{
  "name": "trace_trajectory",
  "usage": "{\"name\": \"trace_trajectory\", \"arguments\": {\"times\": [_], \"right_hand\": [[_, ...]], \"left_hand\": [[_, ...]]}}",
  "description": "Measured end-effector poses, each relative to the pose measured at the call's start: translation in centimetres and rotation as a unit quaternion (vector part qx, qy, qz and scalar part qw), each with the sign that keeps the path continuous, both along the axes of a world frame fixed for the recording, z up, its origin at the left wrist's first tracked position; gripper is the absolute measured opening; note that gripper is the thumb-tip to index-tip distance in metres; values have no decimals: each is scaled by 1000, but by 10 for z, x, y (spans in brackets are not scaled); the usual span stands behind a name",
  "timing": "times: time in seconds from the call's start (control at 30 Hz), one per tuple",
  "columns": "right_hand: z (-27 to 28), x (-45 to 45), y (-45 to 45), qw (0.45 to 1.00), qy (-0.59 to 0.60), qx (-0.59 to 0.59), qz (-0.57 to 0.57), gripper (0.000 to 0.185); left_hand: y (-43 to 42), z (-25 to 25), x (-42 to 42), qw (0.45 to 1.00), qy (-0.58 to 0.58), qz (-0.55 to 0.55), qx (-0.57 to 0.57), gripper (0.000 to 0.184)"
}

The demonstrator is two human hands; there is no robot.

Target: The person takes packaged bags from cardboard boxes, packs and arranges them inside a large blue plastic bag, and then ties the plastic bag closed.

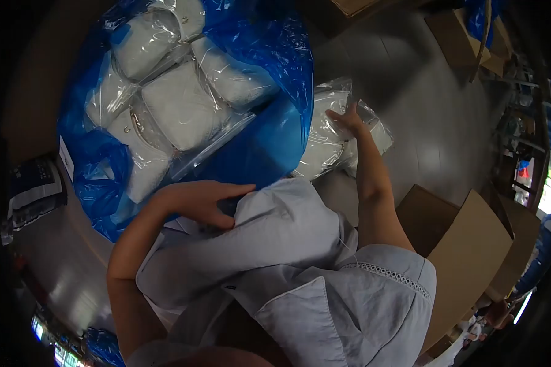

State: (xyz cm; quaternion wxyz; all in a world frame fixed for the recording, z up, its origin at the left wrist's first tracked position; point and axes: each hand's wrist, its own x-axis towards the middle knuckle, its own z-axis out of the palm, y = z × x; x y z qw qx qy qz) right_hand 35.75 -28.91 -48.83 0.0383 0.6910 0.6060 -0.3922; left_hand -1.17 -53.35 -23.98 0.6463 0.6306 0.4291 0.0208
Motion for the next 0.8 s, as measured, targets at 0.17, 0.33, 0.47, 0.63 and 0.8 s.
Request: {"name": "trace_trajectory", "arguments": {"times": [0.17, 0.33, 0.47, 0.63, 0.8], "right_hand": [[80, -32, -21, 988, 49, -114, 93, 44], [237, -41, -43, 997, 48, 53, 36, 22], [375, -69, -53, 934, 221, 279, 26, 32], [401, -221, -99, 864, 448, 183, 138, 48], [312, -371, -130, 861, 391, 46, 322, 71]], "left_hand": [[-15, 12, -37, 985, -22, 163, 46, 68], [-30, 29, -74, 913, -22, 407, 24, 65], [-25, 54, -69, 901, -2, 392, 184, 84], [8, 78, -22, 859, -138, 394, 295, 97], [-1, -1, -57, 690, -371, 621, -5, 74]]}}
